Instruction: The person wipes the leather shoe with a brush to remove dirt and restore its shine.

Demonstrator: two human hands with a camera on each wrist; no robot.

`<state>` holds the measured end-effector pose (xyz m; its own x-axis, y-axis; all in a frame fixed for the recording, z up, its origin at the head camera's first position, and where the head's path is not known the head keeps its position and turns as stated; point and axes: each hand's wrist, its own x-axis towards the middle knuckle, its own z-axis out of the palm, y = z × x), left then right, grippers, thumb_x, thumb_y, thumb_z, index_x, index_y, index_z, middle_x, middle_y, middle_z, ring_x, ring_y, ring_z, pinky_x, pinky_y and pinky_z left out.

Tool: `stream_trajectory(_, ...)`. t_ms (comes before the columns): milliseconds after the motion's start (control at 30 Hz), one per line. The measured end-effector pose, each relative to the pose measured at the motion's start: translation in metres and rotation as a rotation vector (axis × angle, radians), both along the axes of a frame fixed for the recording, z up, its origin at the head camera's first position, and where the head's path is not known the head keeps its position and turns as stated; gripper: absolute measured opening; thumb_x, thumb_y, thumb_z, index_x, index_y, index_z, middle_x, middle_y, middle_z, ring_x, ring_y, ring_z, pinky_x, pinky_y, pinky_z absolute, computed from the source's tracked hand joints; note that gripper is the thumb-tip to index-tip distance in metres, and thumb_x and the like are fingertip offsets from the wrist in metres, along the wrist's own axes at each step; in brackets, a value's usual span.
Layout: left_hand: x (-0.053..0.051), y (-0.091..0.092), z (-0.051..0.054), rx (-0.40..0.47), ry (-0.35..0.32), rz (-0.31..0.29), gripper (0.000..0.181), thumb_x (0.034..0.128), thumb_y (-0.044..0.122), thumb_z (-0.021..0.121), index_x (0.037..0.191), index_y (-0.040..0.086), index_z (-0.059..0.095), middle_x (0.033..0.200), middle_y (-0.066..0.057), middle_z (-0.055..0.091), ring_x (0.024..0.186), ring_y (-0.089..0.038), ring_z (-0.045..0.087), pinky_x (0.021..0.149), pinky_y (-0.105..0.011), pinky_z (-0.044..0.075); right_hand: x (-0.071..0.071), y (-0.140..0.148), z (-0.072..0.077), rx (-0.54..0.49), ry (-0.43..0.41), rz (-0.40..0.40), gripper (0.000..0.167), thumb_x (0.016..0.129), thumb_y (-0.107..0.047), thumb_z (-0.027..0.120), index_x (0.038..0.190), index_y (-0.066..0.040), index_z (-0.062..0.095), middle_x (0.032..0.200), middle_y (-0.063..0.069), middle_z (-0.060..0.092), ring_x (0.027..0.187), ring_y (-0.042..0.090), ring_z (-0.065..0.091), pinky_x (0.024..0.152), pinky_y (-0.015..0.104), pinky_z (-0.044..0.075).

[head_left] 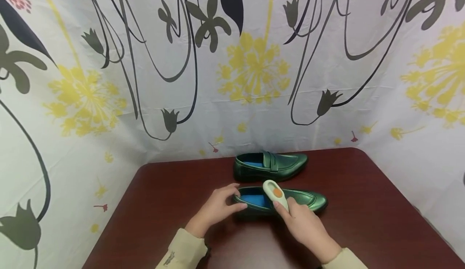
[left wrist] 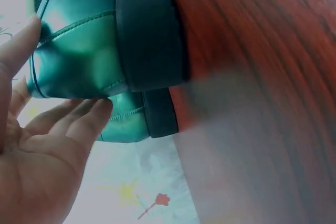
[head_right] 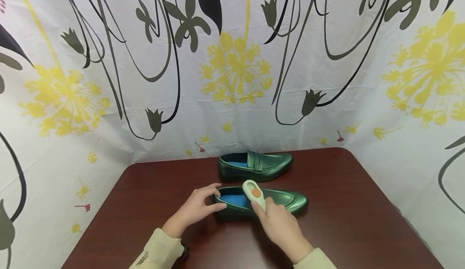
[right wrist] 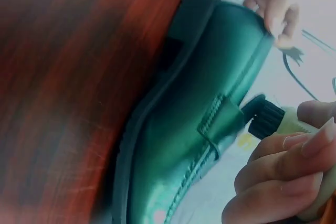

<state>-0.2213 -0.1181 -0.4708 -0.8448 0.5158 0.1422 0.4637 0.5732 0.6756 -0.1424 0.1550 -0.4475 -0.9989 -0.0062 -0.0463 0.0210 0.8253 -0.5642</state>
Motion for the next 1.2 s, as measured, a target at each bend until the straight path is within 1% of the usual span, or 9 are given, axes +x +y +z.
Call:
stream_trajectory(133, 0.0, 0.003, 0.002, 0.008, 0.001, -0.006, 0.028, 0.0928, 0.046, 0.071, 0.103, 0.02, 0.07, 0.146, -0.003, 0.059, 0.133, -0.022, 0.057, 0.106, -0.045, 0.05, 0.005, -0.002, -0.003, 0.062, 0.033, -0.011, 0.064, 0.1, -0.07, 0.033, 0.093, -0.009, 0.053, 0.066, 0.003, 0.051, 0.062, 0.02, 0.053, 0.054, 0.04, 0.04)
stream_trajectory(300, 0.0, 0.004, 0.005, 0.001, -0.032, 0.013, 0.026, 0.0926, 0.046, 0.071, 0.1, 0.021, 0.072, 0.144, -0.002, 0.061, 0.124, -0.019, 0.062, 0.098, -0.038, 0.053, 0.01, 0.003, -0.01, 0.1, 0.027, -0.019, 0.065, 0.1, -0.071, 0.031, 0.092, -0.01, 0.052, 0.067, 0.004, 0.052, 0.06, 0.02, 0.054, 0.052, 0.041, 0.04)
stream_trajectory(567, 0.0, 0.004, 0.002, 0.004, -0.03, 0.021, 0.028, 0.0926, 0.047, 0.071, 0.102, 0.02, 0.071, 0.143, -0.007, 0.061, 0.099, -0.016, 0.066, 0.087, -0.031, 0.053, 0.014, 0.016, -0.015, 0.093, 0.013, -0.042, 0.062, 0.101, -0.069, 0.033, 0.093, -0.011, 0.052, 0.066, 0.003, 0.051, 0.059, 0.021, 0.052, 0.051, 0.039, 0.038)
stream_trajectory(767, 0.001, 0.005, 0.001, -0.006, -0.025, 0.023, 0.029, 0.0929, 0.047, 0.07, 0.104, 0.02, 0.072, 0.143, -0.005, 0.061, 0.092, -0.012, 0.063, 0.085, -0.03, 0.053, 0.017, 0.025, -0.016, 0.073, -0.012, -0.049, 0.062, 0.101, -0.07, 0.032, 0.092, -0.011, 0.052, 0.066, 0.003, 0.05, 0.059, 0.021, 0.049, 0.052, 0.037, 0.037)
stream_trajectory(867, 0.002, 0.005, 0.001, -0.012, -0.019, 0.02, 0.028, 0.0934, 0.047, 0.07, 0.104, 0.021, 0.071, 0.143, -0.004, 0.062, 0.096, -0.013, 0.065, 0.088, -0.03, 0.054, 0.018, 0.028, -0.017, 0.06, -0.031, -0.051, 0.067, 0.099, -0.073, 0.03, 0.095, -0.01, 0.053, 0.066, 0.003, 0.049, 0.059, 0.02, 0.049, 0.052, 0.036, 0.036)
stream_trajectory(1000, 0.002, 0.005, 0.001, -0.02, -0.007, 0.002, 0.03, 0.0944, 0.048, 0.068, 0.104, 0.02, 0.07, 0.142, -0.004, 0.062, 0.107, -0.015, 0.065, 0.094, -0.036, 0.054, 0.018, 0.033, -0.021, 0.054, -0.041, -0.048, 0.074, 0.099, -0.074, 0.028, 0.105, -0.006, 0.056, 0.067, 0.004, 0.05, 0.061, 0.02, 0.05, 0.053, 0.037, 0.037)
stream_trajectory(1033, 0.002, 0.005, 0.001, -0.022, -0.007, -0.003, 0.032, 0.0947, 0.048, 0.068, 0.106, 0.018, 0.071, 0.141, -0.005, 0.062, 0.105, -0.017, 0.065, 0.094, -0.037, 0.054, 0.018, 0.034, -0.022, 0.052, -0.044, -0.048, 0.075, 0.099, -0.074, 0.028, 0.108, -0.006, 0.057, 0.068, 0.004, 0.051, 0.062, 0.02, 0.051, 0.054, 0.037, 0.038)
stream_trajectory(1067, 0.001, 0.005, 0.001, -0.024, -0.004, -0.008, 0.035, 0.0949, 0.048, 0.067, 0.109, 0.016, 0.071, 0.139, -0.005, 0.064, 0.103, -0.018, 0.065, 0.093, -0.038, 0.054, 0.018, 0.035, -0.023, 0.05, -0.045, -0.05, 0.074, 0.099, -0.074, 0.028, 0.108, -0.006, 0.057, 0.068, 0.004, 0.051, 0.062, 0.02, 0.051, 0.054, 0.038, 0.038)
stream_trajectory(1200, 0.002, 0.006, 0.002, -0.033, 0.003, -0.013, 0.037, 0.0959, 0.047, 0.067, 0.111, 0.013, 0.07, 0.14, -0.007, 0.063, 0.115, -0.023, 0.065, 0.098, -0.043, 0.054, 0.019, 0.039, -0.024, 0.033, -0.046, -0.055, 0.067, 0.1, -0.07, 0.032, 0.106, -0.008, 0.058, 0.069, 0.004, 0.053, 0.065, 0.021, 0.054, 0.055, 0.04, 0.041)
